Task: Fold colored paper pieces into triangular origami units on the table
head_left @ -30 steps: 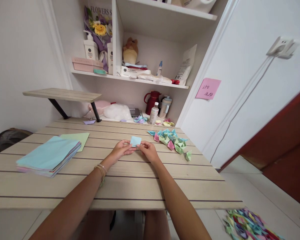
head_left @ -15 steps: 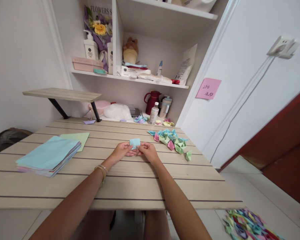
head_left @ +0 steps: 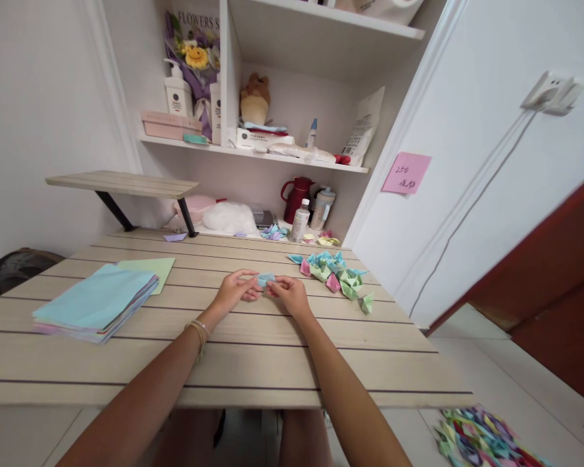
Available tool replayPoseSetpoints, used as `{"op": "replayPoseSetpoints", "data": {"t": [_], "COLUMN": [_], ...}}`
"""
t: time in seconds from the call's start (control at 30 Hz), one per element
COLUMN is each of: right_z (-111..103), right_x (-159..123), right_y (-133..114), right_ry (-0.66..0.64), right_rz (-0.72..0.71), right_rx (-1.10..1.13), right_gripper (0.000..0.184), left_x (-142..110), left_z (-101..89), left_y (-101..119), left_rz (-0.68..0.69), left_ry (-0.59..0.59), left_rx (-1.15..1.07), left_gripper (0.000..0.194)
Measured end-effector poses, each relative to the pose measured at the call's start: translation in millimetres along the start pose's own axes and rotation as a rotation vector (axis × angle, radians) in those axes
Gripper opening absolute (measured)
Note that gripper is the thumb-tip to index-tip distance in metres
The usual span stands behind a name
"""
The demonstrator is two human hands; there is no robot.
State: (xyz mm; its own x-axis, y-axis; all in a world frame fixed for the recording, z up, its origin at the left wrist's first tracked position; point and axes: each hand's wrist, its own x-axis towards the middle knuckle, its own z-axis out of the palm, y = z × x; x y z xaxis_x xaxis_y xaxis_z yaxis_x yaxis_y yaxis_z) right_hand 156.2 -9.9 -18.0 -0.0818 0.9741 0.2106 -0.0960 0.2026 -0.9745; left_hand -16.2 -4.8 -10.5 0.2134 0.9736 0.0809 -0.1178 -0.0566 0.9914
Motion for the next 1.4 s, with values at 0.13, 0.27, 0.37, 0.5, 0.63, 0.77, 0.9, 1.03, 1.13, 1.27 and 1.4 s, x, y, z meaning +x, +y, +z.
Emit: {"op": "replayPoseSetpoints", "data": {"t": [0.13,0.27,0.37,0.5,0.63,0.77,0.9,1.03,1.13,1.27,1.4], "right_z": [-0.2,-1.8,-2.8,-3.1,-3.4,-3.8,-1.8,1.5,2.4,2.4,3.3], "right_x": [-0.8,-0.7,-0.2,0.3,0.9,1.4,0.4,-1.2,-2.2,-3.3,-3.5], "right_y": [-2.7,-5.9,-5.5,-2.2,0.4,2.7,2.6,-0.9,-2.9,-3.6,-2.5], "right_ry": [-0.021,-0.035,-0.015,-0.006,0.012,-0.001,-0.042,-0.093,-0.097,-0.114,-0.081], "right_rz": [-0.022,-0.031,-0.037,-0.063,-0.074,-0.062,-0.041,-0.028,-0.041,-0.067,-0.088], "right_rx": [-0.012,0.049,0.055,-0.001,-0.001,-0.025,-0.051,0.022,0.057,0.013,-0.045], "right_gripper": [0.031,0.032,0.03,0.026,0.029,0.024,0.024,0.03,0.037,0.035,0.031], "left_x": [-0.4,-0.4,-0.2,0.8,1.3,0.6,1.0,2.0,2.4,2.3,1.7], "left_z": [-0.6,0.4,1.2,0.7,0.1,1.2,2.1,-0.5,-2.8,-2.3,0.6], "left_y": [2.5,2.2,0.4,-3.4,-5.8,-7.3,-9.8,-8.8,-5.8,-4.2,-5.4], "left_rz": [0.007,-0.014,-0.027,-0.036,-0.025,-0.012,-0.01,-0.044,-0.071,-0.087,-0.091], "left_ry": [0.011,0.0,-0.014,-0.023,-0.005,-0.062,-0.117,-0.107,-0.065,-0.05,-0.084], "left_rx": [-0.096,-0.169,-0.176,-0.1,-0.039,0.015,0.048,0.0,-0.06,-0.09,-0.048], "left_gripper": [0.032,0.03,0.029,0.027,0.034,0.045,0.034,0.029,0.029,0.031,0.033]}}
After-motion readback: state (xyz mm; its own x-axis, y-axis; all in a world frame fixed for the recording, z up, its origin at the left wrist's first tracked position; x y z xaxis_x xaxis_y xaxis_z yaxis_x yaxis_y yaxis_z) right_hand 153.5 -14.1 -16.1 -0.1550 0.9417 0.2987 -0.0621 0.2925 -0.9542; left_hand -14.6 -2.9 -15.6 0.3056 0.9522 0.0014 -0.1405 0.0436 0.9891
